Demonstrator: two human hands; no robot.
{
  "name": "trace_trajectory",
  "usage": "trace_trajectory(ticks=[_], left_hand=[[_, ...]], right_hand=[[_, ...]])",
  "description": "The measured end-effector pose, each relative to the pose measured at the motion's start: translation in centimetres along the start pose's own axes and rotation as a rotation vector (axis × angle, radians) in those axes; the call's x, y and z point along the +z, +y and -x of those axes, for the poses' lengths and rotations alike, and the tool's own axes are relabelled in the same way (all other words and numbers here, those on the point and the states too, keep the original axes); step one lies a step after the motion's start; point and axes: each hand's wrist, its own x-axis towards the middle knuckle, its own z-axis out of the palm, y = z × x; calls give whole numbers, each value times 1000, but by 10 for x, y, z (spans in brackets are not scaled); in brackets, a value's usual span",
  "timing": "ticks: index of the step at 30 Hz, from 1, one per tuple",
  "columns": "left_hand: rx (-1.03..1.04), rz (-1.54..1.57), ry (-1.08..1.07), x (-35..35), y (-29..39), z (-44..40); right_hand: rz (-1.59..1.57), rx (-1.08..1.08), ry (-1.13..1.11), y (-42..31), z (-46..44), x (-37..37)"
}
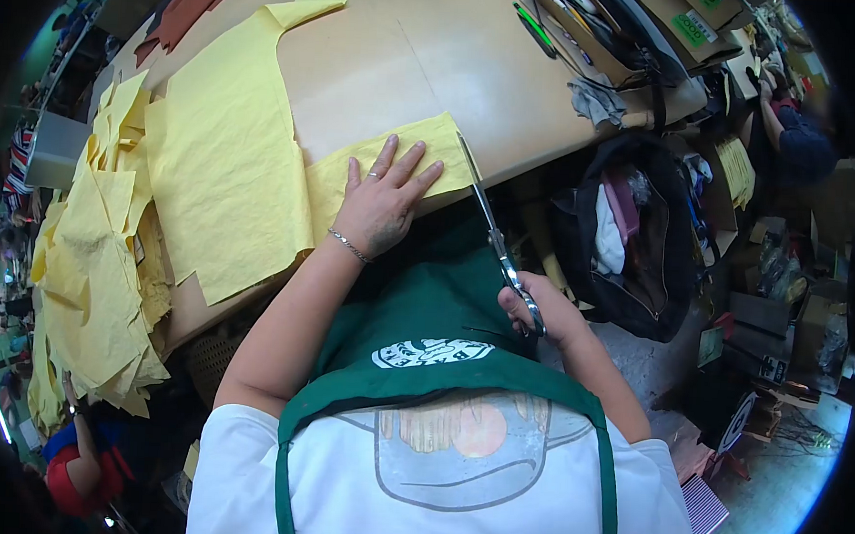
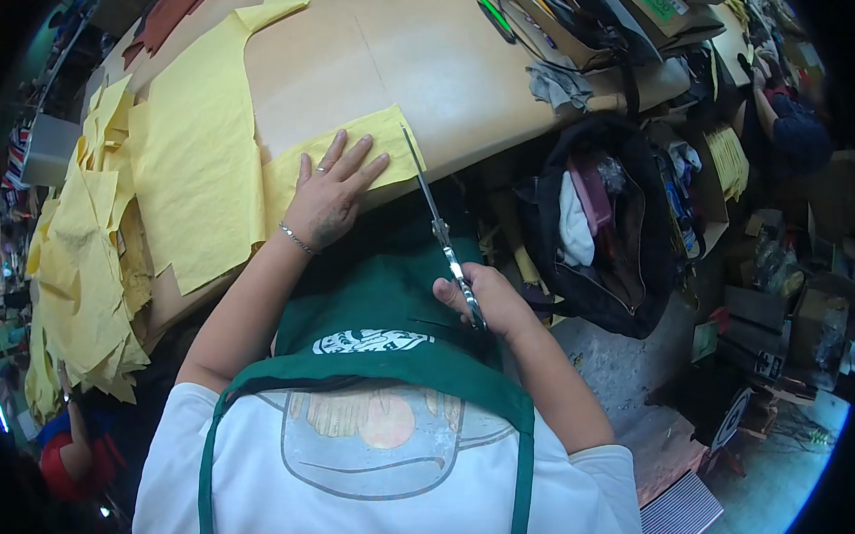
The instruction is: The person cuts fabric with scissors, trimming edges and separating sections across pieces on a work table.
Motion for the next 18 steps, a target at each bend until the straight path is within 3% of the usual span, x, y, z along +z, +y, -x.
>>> trace_trajectory(ticks=[13, 18], left_hand=[[-3, 12, 16, 2, 0, 0], [2, 9, 14, 2, -1, 0]], right_hand=[[-2, -26, 125, 1, 7, 9], [-2, 74, 127, 1, 12, 12]])
